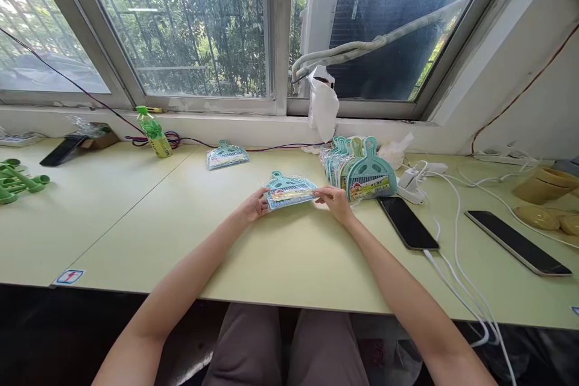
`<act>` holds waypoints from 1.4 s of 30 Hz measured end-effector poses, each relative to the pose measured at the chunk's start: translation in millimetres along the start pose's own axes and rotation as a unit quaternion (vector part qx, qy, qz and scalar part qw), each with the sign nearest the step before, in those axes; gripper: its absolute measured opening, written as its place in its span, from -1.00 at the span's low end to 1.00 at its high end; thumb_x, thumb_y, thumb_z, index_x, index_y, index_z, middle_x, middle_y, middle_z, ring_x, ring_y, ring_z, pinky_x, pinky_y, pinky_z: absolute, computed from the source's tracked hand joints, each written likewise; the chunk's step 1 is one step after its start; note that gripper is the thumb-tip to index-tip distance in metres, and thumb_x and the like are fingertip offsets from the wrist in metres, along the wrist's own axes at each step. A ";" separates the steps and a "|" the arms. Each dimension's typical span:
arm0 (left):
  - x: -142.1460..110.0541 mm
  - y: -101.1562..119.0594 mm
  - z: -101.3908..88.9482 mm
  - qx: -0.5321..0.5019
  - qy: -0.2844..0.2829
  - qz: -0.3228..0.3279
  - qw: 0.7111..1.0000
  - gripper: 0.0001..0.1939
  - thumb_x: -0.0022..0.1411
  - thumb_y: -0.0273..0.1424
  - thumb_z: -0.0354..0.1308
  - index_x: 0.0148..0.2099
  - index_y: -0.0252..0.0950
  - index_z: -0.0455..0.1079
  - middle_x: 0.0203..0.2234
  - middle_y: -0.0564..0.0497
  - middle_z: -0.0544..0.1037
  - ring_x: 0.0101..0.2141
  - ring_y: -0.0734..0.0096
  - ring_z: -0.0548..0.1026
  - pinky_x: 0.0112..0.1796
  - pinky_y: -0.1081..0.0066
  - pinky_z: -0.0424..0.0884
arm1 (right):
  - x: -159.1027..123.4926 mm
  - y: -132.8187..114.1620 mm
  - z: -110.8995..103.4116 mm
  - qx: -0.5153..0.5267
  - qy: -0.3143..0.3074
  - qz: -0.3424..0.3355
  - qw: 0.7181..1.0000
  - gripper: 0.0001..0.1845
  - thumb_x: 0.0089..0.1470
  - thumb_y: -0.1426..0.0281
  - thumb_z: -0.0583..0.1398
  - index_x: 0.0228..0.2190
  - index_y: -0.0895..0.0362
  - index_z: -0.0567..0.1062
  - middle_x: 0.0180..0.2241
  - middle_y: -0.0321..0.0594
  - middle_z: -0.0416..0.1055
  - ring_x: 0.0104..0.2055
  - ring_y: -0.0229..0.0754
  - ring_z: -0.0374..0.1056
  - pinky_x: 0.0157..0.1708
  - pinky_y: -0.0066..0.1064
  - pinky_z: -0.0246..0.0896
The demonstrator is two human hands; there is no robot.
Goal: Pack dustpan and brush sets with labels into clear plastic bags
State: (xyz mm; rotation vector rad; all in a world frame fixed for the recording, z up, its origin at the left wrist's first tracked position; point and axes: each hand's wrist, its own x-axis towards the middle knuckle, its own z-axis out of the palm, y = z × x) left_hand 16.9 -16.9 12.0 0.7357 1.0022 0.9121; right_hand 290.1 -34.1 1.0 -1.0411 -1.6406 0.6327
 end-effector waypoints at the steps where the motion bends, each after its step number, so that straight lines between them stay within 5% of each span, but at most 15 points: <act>1: -4.4 0.3 2.5 0.004 -0.001 -0.009 1.000 -0.65 0.02 -0.32 0.27 -0.14 -0.33 0.36 -0.36 -0.11 0.58 -0.36 0.29 0.58 -0.30 0.38 0.54 | -0.4 0.6 0.4 -0.007 0.007 0.001 1.000 -0.69 0.03 0.11 0.20 -0.38 0.03 0.63 -0.41 -0.25 0.50 -0.53 -0.23 0.43 -0.46 -0.35 0.41; 7: -14.5 -7.6 13.1 0.028 -0.062 -0.009 0.998 -0.44 -0.15 -0.54 0.36 -0.05 -0.28 0.31 -0.21 -0.13 0.57 -0.31 0.13 0.60 -0.32 0.26 0.57 | -1.7 1.3 1.1 -0.080 0.026 -0.008 0.996 -0.72 0.07 0.13 0.20 -0.42 0.01 0.63 -0.40 -0.26 0.48 -0.60 -0.28 0.37 -0.42 -0.37 0.31; 15: -18.1 -9.5 15.2 0.072 -0.093 0.030 0.993 -0.27 -0.20 -0.50 0.42 0.04 -0.29 0.20 -0.14 -0.21 0.53 -0.33 0.11 0.60 -0.25 0.19 0.56 | -2.7 -3.1 3.9 -0.180 0.060 -0.003 0.982 -0.71 0.10 0.10 0.16 -0.30 -0.05 0.62 -0.13 -0.19 0.39 -0.47 -0.27 0.31 -0.35 -0.31 0.33; 19: -25.3 -8.7 19.2 0.120 -0.111 0.061 0.985 -0.20 -0.16 -0.42 0.42 0.11 -0.24 0.13 -0.11 -0.21 0.52 -0.38 0.14 0.60 -0.26 0.16 0.55 | -3.0 -5.2 5.7 -0.060 0.059 0.044 0.995 -0.59 0.04 0.11 0.21 -0.08 -0.05 0.54 0.06 -0.15 0.25 -0.27 -0.16 0.37 -0.45 -0.33 0.42; 23: -27.4 -8.7 18.5 0.141 -0.115 0.085 0.980 -0.12 -0.13 -0.37 0.41 0.18 -0.21 0.04 -0.09 -0.19 0.51 -0.37 0.17 0.59 -0.27 0.17 0.55 | -0.9 -4.6 7.2 0.108 0.025 0.177 0.978 -0.25 -0.02 0.24 0.27 0.20 -0.01 0.23 0.04 -0.13 0.34 -0.26 -0.14 0.42 -0.48 -0.36 0.47; 29: -21.2 -12.0 18.1 0.163 -0.103 0.092 0.977 -0.06 -0.05 -0.31 0.38 0.28 -0.15 -0.05 -0.02 -0.21 0.47 -0.38 0.23 0.58 -0.35 0.24 0.55 | 0.7 -5.7 10.5 0.210 -0.006 0.244 0.947 -0.59 -0.02 0.37 0.25 -0.07 0.16 0.46 -0.19 -0.17 0.50 -0.38 -0.21 0.46 -0.49 -0.42 0.49; 33: -18.9 -15.7 23.9 0.121 -0.025 0.148 0.981 0.08 0.08 -0.12 0.27 0.38 -0.05 -0.44 0.07 -0.22 0.41 -0.26 0.16 0.56 -0.35 0.22 0.55 | 0.0 -5.8 13.5 0.236 0.032 0.250 0.939 -0.67 -0.04 0.41 0.24 -0.16 0.16 0.47 -0.25 -0.20 0.51 -0.44 -0.24 0.46 -0.57 -0.46 0.46; 35: -21.4 -15.7 26.5 0.111 -0.056 0.191 0.974 0.09 0.13 -0.03 0.19 0.37 0.00 -0.58 0.14 -0.20 0.33 -0.13 0.10 0.52 -0.30 0.19 0.55 | 0.0 -4.7 13.6 0.249 0.058 0.258 0.932 -0.69 -0.05 0.41 0.23 -0.18 0.16 0.46 -0.28 -0.20 0.51 -0.49 -0.25 0.45 -0.58 -0.46 0.45; 37: -25.4 -15.6 28.4 0.131 -0.123 0.245 0.953 0.03 0.13 -0.01 0.17 0.38 0.07 -0.49 0.21 -0.13 0.24 0.01 0.07 0.44 -0.20 0.15 0.53 | 0.1 -3.2 12.5 0.255 0.078 0.262 0.928 -0.68 -0.05 0.40 0.23 -0.18 0.16 0.45 -0.29 -0.20 0.51 -0.51 -0.25 0.45 -0.57 -0.46 0.44; 39: -28.0 -16.9 29.3 0.199 -0.154 0.302 0.920 -0.07 0.07 -0.07 0.25 0.37 0.06 -0.18 0.22 -0.08 0.21 0.09 0.04 0.35 -0.09 0.15 0.48 | 0.1 -1.6 11.0 0.255 0.080 0.257 0.928 -0.66 -0.06 0.38 0.24 -0.17 0.15 0.45 -0.28 -0.20 0.50 -0.50 -0.24 0.47 -0.56 -0.46 0.44; 42: -24.8 -22.4 28.7 0.311 -0.090 0.362 0.874 -0.42 0.05 -0.18 0.30 0.14 -0.11 0.35 0.10 -0.12 0.31 0.11 0.05 0.31 -0.05 0.22 0.44 | -0.1 -0.3 10.1 0.248 0.069 0.244 0.935 -0.66 -0.07 0.33 0.26 -0.19 0.15 0.45 -0.26 -0.18 0.50 -0.48 -0.21 0.48 -0.58 -0.45 0.43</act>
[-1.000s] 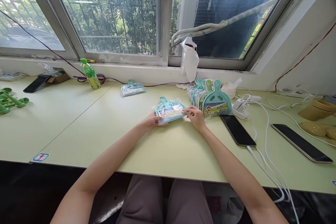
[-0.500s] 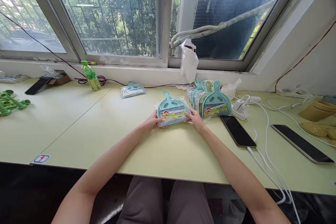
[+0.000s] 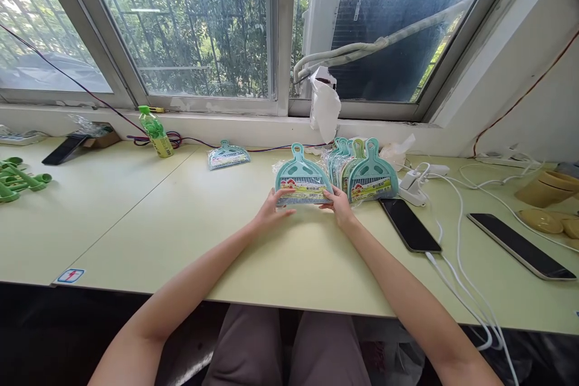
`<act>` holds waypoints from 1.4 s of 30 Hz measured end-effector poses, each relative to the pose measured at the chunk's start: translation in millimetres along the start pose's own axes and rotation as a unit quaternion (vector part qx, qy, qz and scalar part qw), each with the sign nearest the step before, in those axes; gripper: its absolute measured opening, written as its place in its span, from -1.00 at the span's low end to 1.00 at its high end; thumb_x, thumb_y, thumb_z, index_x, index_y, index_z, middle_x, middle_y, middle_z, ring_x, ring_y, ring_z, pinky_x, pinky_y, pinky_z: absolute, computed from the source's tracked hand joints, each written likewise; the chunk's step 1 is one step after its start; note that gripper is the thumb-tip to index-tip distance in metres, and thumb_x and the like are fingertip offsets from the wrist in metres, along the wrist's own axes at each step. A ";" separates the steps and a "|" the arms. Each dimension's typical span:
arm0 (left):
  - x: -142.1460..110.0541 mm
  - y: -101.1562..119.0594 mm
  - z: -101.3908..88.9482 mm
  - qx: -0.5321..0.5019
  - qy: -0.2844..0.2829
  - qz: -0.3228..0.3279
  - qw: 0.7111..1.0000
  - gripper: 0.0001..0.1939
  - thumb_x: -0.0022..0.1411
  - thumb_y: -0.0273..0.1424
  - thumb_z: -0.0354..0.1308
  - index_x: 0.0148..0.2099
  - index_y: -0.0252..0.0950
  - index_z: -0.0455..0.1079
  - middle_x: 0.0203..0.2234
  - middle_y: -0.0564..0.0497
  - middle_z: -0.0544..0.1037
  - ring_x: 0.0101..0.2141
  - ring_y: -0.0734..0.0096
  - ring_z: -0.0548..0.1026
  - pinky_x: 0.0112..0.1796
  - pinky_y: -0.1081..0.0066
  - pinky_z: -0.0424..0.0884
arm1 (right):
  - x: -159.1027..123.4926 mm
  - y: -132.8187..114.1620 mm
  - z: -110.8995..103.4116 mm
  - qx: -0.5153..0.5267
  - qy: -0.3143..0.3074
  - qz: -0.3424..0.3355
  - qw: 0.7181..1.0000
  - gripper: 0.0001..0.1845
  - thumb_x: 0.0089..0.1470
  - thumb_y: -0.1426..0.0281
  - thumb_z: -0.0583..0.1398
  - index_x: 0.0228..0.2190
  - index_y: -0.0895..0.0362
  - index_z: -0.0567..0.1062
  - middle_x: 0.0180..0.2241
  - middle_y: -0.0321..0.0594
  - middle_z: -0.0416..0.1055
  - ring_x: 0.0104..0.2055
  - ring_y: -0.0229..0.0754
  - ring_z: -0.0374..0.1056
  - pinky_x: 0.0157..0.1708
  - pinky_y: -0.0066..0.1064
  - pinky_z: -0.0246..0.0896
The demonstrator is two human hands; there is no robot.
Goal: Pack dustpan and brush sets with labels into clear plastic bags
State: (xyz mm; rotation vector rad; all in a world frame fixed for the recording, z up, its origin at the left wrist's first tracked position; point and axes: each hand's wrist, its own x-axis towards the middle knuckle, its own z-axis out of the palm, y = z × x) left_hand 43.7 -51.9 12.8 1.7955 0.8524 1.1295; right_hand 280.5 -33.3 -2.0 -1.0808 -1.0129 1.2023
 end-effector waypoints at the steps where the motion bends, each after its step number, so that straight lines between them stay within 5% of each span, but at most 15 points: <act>1: 0.3 -3.0 1.1 0.023 0.022 -0.001 0.999 -0.56 0.10 -0.19 0.25 0.03 -0.16 0.43 0.04 -0.13 0.35 0.07 0.07 0.34 -0.08 0.24 0.46 | -0.2 0.0 0.3 -0.006 -0.004 -0.004 1.000 -0.66 -0.06 0.32 0.26 -0.19 0.14 0.45 -0.26 -0.18 0.50 -0.48 -0.20 0.49 -0.58 -0.45 0.43; 4: 1.7 -9.5 3.6 0.015 0.079 -0.016 0.997 -0.70 0.23 -0.19 0.10 -0.10 -0.23 0.50 -0.07 -0.13 0.40 -0.07 0.18 0.43 -0.23 0.30 0.53 | -1.5 -0.5 3.3 -0.028 -0.016 -0.009 0.999 -0.64 -0.05 0.25 0.27 -0.19 0.14 0.45 -0.22 -0.15 0.50 -0.45 -0.16 0.50 -0.58 -0.44 0.43; 6: 1.6 -9.2 4.8 -0.007 0.102 -0.018 0.995 -0.64 0.24 -0.20 0.09 0.02 -0.20 0.44 -0.02 -0.11 0.40 -0.13 0.24 0.47 -0.31 0.34 0.54 | -2.8 -1.0 5.7 -0.045 -0.032 -0.011 0.998 -0.60 -0.06 0.19 0.28 -0.19 0.14 0.44 -0.19 -0.13 0.49 -0.43 -0.14 0.51 -0.57 -0.44 0.42; 9: 0.5 -6.2 5.8 -0.055 0.148 -0.023 0.987 -0.31 0.23 -0.21 0.11 0.35 -0.05 -0.02 0.04 -0.06 0.41 -0.21 0.32 0.51 -0.38 0.38 0.55 | -4.1 -1.0 8.1 -0.067 -0.060 -0.027 0.996 -0.51 -0.10 0.09 0.29 -0.19 0.13 0.42 -0.19 -0.14 0.48 -0.43 -0.13 0.52 -0.56 -0.46 0.39; 12: 1.9 -8.3 3.9 -0.111 0.200 -0.058 0.972 -0.06 0.19 -0.23 0.15 0.40 -0.07 -0.42 -0.06 -0.06 0.49 -0.23 0.31 0.52 -0.42 0.37 0.57 | -4.1 0.4 8.4 -0.085 -0.078 -0.050 0.992 -0.44 -0.12 0.04 0.29 -0.15 0.12 0.40 -0.22 -0.16 0.47 -0.45 -0.14 0.51 -0.57 -0.47 0.35; 15: 5.8 -16.0 -0.9 -0.135 0.190 -0.101 0.967 -0.21 0.13 -0.21 0.21 0.32 -0.24 -0.03 -0.15 -0.10 0.51 -0.28 0.27 0.53 -0.45 0.33 0.58 | -3.2 2.8 7.8 -0.115 -0.085 -0.075 0.987 -0.41 -0.09 0.05 0.26 -0.09 0.11 0.36 -0.21 -0.15 0.47 -0.45 -0.13 0.51 -0.57 -0.45 0.34; 18: 8.5 -23.0 -5.0 -0.136 0.156 -0.115 0.972 -0.50 0.09 -0.15 0.23 -0.01 -0.36 0.32 -0.18 -0.14 0.51 -0.31 0.25 0.54 -0.45 0.31 0.59 | -2.9 6.5 7.7 -0.154 -0.084 -0.086 0.981 -0.42 -0.04 0.08 0.21 -0.02 0.10 0.32 -0.18 -0.13 0.47 -0.45 -0.14 0.50 -0.56 -0.43 0.35; 27: 8.8 -28.5 -6.5 -0.116 0.170 -0.121 0.971 -0.56 0.06 -0.14 0.24 -0.11 -0.31 0.29 -0.17 -0.09 0.48 -0.31 0.27 0.54 -0.49 0.30 0.59 | -6.0 7.4 8.6 -0.235 -0.064 -0.107 0.964 -0.37 -0.02 0.05 0.20 0.02 0.10 0.27 -0.25 -0.16 0.48 -0.43 -0.14 0.48 -0.53 -0.36 0.43; 42: 8.4 -29.4 -6.2 -0.124 0.171 -0.128 0.969 -0.51 0.04 -0.11 0.26 -0.08 -0.31 0.30 -0.13 -0.11 0.47 -0.24 0.23 0.52 -0.47 0.32 0.57 | -9.3 4.8 10.6 -0.168 -0.079 -0.087 0.979 -0.32 -0.09 0.13 0.28 0.04 0.11 0.29 -0.24 -0.14 0.46 -0.23 -0.07 0.43 -0.39 -0.25 0.52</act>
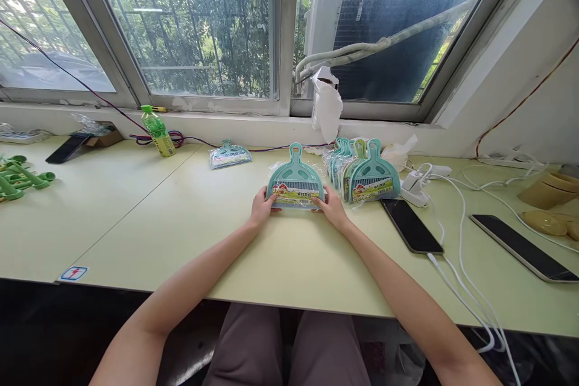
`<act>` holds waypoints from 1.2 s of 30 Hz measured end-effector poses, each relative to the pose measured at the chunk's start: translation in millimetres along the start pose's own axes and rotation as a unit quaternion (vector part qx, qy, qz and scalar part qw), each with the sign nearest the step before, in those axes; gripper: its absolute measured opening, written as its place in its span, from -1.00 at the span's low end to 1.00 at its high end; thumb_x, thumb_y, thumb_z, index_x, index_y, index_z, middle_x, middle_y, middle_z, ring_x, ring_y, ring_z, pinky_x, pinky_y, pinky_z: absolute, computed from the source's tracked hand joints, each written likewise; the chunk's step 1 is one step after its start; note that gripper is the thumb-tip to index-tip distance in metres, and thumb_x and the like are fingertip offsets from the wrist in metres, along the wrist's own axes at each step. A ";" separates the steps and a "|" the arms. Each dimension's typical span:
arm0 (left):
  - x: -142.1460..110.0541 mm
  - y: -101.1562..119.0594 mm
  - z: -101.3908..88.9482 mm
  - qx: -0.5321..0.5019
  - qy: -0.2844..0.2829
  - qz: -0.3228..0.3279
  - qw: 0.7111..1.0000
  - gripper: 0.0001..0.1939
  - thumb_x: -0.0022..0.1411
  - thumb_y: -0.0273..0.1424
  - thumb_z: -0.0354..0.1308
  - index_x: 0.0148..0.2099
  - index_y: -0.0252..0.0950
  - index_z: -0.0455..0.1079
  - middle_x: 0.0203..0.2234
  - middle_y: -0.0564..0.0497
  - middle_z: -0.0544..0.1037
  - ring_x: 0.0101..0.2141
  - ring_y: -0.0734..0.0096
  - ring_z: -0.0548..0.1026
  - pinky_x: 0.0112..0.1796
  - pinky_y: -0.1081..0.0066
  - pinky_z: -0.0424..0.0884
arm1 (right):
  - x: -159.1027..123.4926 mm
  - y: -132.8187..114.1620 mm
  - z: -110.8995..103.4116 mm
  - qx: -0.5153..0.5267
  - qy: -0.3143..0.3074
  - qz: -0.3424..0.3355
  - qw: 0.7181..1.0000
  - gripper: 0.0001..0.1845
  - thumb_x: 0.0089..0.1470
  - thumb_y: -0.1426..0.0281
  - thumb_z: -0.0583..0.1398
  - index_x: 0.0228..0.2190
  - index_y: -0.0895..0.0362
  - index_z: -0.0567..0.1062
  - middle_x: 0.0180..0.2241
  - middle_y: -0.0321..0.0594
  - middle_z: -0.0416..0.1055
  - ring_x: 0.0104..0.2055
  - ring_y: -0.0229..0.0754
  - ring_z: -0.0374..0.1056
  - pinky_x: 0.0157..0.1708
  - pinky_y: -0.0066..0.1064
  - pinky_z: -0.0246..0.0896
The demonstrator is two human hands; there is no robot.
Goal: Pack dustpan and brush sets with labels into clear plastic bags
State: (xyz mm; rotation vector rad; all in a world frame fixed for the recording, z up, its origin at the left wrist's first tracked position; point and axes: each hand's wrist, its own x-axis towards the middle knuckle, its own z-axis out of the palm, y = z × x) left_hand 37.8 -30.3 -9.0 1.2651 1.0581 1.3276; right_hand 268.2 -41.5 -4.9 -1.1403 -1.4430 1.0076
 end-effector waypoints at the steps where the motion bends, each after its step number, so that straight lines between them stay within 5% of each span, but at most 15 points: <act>1: -0.1 0.0 0.0 0.000 0.001 -0.001 1.000 -0.50 0.04 -0.11 0.26 -0.07 -0.31 0.29 -0.13 -0.11 0.46 -0.24 0.22 0.52 -0.47 0.32 0.57 | -0.3 -0.3 0.0 -0.001 -0.001 0.001 1.000 -0.33 -0.08 0.13 0.28 0.04 0.11 0.29 -0.24 -0.14 0.45 -0.22 -0.06 0.43 -0.38 -0.24 0.52; 36: -1.7 3.1 0.8 0.018 0.007 -0.004 1.000 -0.58 0.10 -0.16 0.21 -0.08 -0.31 0.30 -0.14 -0.12 0.48 -0.25 0.23 0.53 -0.47 0.30 0.57 | -1.0 -1.8 0.3 -0.034 0.002 -0.012 0.999 -0.37 -0.05 0.15 0.26 0.04 0.11 0.31 -0.27 -0.15 0.47 -0.25 -0.06 0.44 -0.41 -0.23 0.49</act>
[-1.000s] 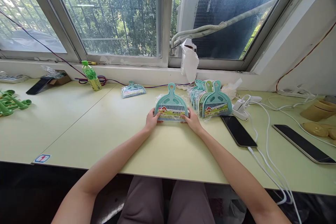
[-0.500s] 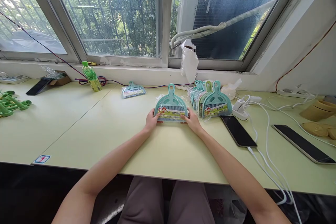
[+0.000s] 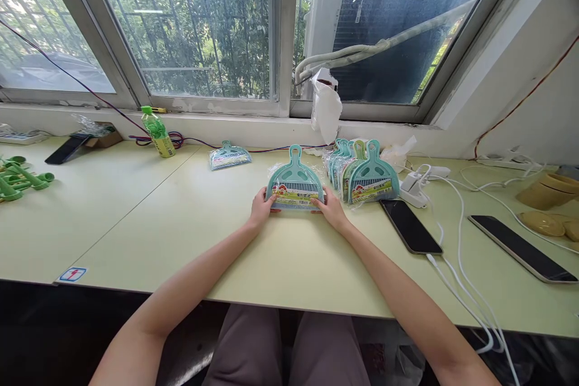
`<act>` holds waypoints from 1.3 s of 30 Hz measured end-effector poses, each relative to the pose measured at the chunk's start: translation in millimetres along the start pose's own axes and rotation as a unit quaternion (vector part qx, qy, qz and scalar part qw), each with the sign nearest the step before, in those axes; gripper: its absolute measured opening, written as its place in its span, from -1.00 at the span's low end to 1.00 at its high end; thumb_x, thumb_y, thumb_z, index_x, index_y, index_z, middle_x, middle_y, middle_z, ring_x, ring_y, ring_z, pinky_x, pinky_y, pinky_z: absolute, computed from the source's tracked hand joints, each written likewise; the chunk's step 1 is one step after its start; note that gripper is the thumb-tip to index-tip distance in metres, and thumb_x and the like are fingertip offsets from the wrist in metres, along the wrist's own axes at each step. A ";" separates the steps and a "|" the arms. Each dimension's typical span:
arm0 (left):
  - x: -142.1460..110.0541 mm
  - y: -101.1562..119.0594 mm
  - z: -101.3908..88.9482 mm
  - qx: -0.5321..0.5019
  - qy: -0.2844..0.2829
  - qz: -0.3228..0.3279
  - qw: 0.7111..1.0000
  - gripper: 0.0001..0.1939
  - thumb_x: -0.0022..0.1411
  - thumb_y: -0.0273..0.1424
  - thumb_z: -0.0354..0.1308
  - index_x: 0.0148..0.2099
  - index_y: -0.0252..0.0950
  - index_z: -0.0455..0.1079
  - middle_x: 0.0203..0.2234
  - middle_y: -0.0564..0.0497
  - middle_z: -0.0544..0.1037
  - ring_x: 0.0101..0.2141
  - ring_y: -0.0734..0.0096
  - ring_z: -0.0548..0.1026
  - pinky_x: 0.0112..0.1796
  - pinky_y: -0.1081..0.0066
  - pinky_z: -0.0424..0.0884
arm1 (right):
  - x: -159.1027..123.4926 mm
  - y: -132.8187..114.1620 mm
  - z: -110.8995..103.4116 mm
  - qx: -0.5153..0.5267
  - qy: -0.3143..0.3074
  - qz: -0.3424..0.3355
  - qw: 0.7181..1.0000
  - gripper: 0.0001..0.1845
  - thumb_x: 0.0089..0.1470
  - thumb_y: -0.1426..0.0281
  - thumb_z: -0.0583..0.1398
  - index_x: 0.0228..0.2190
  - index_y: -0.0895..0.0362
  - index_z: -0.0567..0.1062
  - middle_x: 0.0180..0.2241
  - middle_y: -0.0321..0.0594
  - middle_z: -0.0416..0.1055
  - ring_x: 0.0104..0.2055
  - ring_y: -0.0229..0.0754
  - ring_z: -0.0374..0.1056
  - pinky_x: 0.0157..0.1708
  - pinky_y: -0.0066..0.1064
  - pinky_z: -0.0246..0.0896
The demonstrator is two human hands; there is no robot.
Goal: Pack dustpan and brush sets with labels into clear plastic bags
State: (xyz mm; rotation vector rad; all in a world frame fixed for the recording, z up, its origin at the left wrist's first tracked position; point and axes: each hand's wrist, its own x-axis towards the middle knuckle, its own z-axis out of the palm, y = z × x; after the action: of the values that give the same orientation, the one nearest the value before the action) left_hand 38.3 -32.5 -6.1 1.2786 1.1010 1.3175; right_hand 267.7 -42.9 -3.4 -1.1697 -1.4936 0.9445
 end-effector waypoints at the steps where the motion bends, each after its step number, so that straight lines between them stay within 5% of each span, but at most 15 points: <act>1: -1.0 1.8 0.3 0.007 0.002 0.011 1.000 -0.58 0.10 -0.16 0.20 -0.07 -0.30 0.29 -0.14 -0.11 0.49 -0.26 0.24 0.53 -0.47 0.30 0.57 | 1.7 -0.5 -2.6 -0.021 0.001 -0.005 1.000 -0.37 -0.05 0.15 0.26 0.04 0.12 0.31 -0.29 -0.16 0.48 -0.28 -0.06 0.44 -0.41 -0.24 0.47; 7: -21.1 21.9 16.2 0.128 -0.012 0.145 0.981 -0.60 0.15 -0.17 0.17 -0.02 -0.22 0.23 -0.26 0.00 0.55 -0.48 0.42 0.51 -0.48 0.41 0.49 | 16.1 -20.1 -46.0 -0.128 0.057 -0.078 0.987 -0.57 -0.12 0.20 0.31 -0.18 0.09 0.48 -0.40 -0.24 0.53 -0.36 -0.11 0.41 -0.31 -0.31 0.33; 10: -36.0 22.3 41.1 0.155 -0.039 0.139 0.977 -0.59 0.16 -0.20 0.17 -0.02 -0.21 0.15 -0.27 0.00 0.56 -0.55 0.46 0.50 -0.56 0.49 0.39 | 15.4 -28.3 -80.9 -0.095 0.030 -0.074 0.992 -0.64 -0.18 0.22 0.32 -0.29 0.13 0.53 -0.44 -0.28 0.52 -0.36 -0.13 0.41 -0.33 -0.36 0.30; 14: -48.4 11.8 94.4 0.177 -0.097 0.080 0.976 -0.61 0.18 -0.26 0.14 -0.01 -0.20 0.10 -0.31 -0.01 0.57 -0.58 0.42 0.50 -0.61 0.51 0.29 | 5.2 -23.6 -129.8 -0.053 0.009 -0.042 0.998 -0.68 -0.23 0.26 0.33 -0.39 0.19 0.55 -0.44 -0.23 0.53 -0.39 -0.15 0.41 -0.35 -0.37 0.29; 17: -50.0 7.2 144.3 0.248 -0.119 0.082 0.958 -0.67 0.17 -0.30 0.16 -0.05 -0.22 0.18 -0.47 0.01 0.55 -0.55 0.33 0.52 -0.53 0.45 0.33 | -1.4 -8.0 -167.0 -0.044 0.075 -0.037 0.996 -0.69 -0.27 0.28 0.34 -0.42 0.19 0.56 -0.39 -0.18 0.55 -0.36 -0.14 0.43 -0.27 -0.33 0.33; 23: -42.7 1.5 219.5 0.275 -0.157 0.088 0.944 -0.56 0.14 -0.29 0.19 0.04 -0.23 0.19 -0.20 -0.12 0.56 -0.22 0.11 0.54 -0.27 0.28 0.42 | 0.6 36.1 -210.8 -0.119 0.268 -0.012 0.956 -0.62 -0.29 0.30 0.36 -0.33 0.15 0.57 -0.32 -0.16 0.57 -0.23 -0.06 0.48 -0.12 -0.22 0.35; 26: -26.7 -2.3 226.7 0.310 -0.173 0.102 0.929 -0.51 0.14 -0.33 0.16 0.10 -0.28 0.15 -0.13 -0.16 0.52 -0.12 0.08 0.49 -0.19 0.24 0.40 | 6.8 51.1 -206.9 -0.196 0.337 0.000 0.921 -0.61 -0.15 0.29 0.30 -0.22 0.18 0.55 -0.24 -0.09 0.56 -0.18 -0.07 0.48 -0.09 -0.24 0.33; 31: -5.2 -7.3 218.7 0.339 -0.186 0.206 0.899 -0.57 0.12 -0.45 0.13 0.06 -0.28 0.22 -0.03 -0.13 0.43 0.07 0.17 0.33 -0.02 0.30 0.33 | 11.0 57.2 -195.2 -0.312 0.359 0.025 0.879 -0.70 0.02 0.42 0.19 -0.17 0.17 0.54 -0.20 -0.06 0.55 -0.13 -0.09 0.45 -0.05 -0.28 0.26; 39: 4.5 -10.2 215.6 0.457 -0.067 0.354 0.813 -0.63 0.13 -0.39 0.15 0.01 -0.30 0.28 0.08 -0.19 0.35 0.17 0.07 0.20 0.21 -0.03 -0.06 | 8.8 50.2 -192.1 -0.391 0.387 0.077 0.831 -0.75 0.09 0.45 0.13 -0.20 0.16 0.53 -0.22 -0.08 0.53 -0.16 -0.09 0.41 -0.15 -0.36 0.18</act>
State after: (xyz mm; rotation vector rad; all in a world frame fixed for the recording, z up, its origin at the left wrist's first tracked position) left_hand 254.1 -30.0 -6.2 2.6617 1.2508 1.1623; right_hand 465.2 -21.2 -6.9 -1.9735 -1.0911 -0.1645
